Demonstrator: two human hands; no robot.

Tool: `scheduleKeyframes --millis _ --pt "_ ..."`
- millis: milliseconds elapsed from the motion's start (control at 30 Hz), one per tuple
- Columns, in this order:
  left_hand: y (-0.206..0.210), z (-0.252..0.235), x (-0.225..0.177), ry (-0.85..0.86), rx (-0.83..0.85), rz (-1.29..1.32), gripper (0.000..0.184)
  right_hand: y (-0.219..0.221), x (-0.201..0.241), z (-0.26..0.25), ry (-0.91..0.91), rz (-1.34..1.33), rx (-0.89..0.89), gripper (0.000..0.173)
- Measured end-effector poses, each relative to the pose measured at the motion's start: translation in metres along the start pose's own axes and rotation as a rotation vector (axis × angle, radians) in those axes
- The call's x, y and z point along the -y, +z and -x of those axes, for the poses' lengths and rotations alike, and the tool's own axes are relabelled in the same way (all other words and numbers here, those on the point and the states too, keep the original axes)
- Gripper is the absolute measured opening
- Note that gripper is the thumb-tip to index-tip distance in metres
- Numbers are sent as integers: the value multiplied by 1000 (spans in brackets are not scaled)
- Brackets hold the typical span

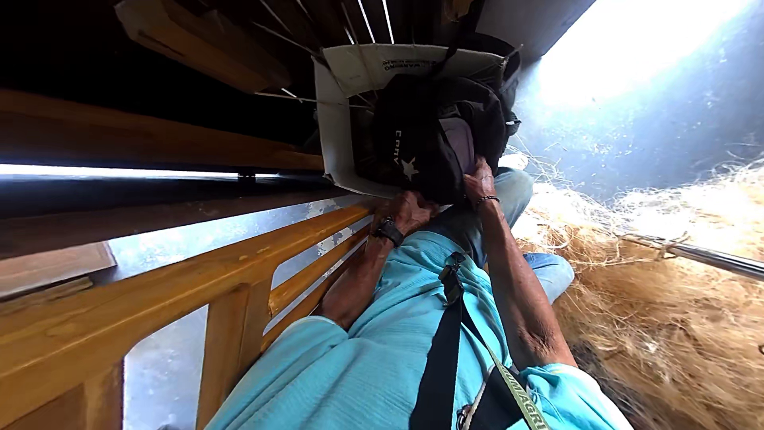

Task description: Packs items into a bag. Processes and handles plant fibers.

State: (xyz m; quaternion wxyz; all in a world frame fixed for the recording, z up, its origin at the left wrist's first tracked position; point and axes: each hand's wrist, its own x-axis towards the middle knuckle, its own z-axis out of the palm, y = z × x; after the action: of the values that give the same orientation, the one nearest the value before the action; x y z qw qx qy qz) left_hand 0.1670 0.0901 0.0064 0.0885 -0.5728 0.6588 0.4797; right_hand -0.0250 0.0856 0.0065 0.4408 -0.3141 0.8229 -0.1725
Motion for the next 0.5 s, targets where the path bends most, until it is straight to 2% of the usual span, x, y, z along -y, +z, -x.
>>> scheduleKeyframes --millis 67,167,300,367,500 --pt "15 3 -6 49 38 -12 42 -4 2 10 -12 -6 21 61" --pt "24 12 -27 93 34 167 35 -15 4 33 -59 33 35 48" --pt "43 -18 -17 79 -45 327 37 -24 -10 39 -206 38 -67 32" --pt "50 -28 -13 47 -91 307 39 -24 -20 48 -285 -37 -123 26" --pt "31 -23 -23 -23 -62 277 37 -27 -10 69 -143 -72 -159 34"
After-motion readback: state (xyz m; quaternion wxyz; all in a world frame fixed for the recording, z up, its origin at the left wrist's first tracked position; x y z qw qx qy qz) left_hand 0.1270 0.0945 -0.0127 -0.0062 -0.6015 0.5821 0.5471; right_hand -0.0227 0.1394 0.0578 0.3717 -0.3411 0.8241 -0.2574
